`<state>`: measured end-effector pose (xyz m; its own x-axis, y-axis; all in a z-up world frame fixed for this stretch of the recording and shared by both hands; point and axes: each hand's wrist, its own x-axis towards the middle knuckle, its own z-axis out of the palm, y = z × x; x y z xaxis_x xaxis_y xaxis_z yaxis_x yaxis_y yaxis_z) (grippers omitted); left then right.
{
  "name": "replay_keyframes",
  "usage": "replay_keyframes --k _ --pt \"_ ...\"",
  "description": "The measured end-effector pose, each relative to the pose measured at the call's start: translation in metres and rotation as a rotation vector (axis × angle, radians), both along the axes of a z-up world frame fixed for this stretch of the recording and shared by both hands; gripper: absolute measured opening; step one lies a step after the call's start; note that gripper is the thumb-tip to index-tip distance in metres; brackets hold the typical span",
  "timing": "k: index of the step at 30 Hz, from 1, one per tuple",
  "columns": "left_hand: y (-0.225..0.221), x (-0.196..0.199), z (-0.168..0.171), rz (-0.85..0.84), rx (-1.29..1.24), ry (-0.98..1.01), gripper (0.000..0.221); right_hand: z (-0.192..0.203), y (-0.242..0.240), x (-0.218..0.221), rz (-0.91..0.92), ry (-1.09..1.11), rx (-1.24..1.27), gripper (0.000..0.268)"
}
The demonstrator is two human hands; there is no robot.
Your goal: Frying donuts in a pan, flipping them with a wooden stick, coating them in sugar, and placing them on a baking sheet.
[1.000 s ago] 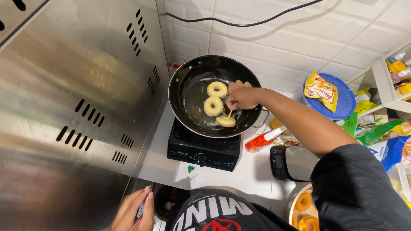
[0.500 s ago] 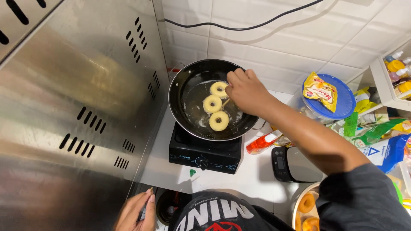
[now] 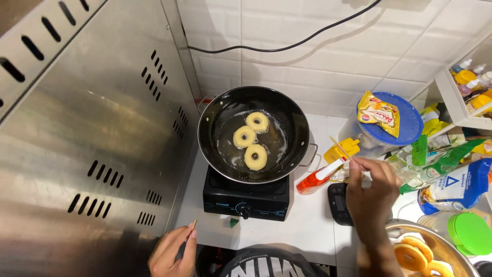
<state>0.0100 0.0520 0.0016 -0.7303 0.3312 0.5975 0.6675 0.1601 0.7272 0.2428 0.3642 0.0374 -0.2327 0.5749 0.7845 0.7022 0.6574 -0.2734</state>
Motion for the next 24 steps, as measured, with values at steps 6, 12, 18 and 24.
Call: replay_keyframes --k 6,12,18,24 --pt "0.027 -0.022 0.012 -0.038 0.013 0.146 0.007 -0.004 0.006 0.050 0.030 0.080 0.023 0.006" --pt "0.046 -0.023 0.009 0.107 -0.028 0.038 0.021 -0.013 -0.010 0.060 -0.124 0.158 -0.091 0.028" --pt "0.055 -0.025 -0.003 0.203 -0.037 -0.108 0.025 -0.023 -0.013 0.059 -0.331 0.140 -0.179 0.027" --pt "0.050 -0.027 -0.008 0.203 0.023 -0.069 0.023 -0.016 -0.011 0.070 -0.208 0.187 -0.021 0.020"
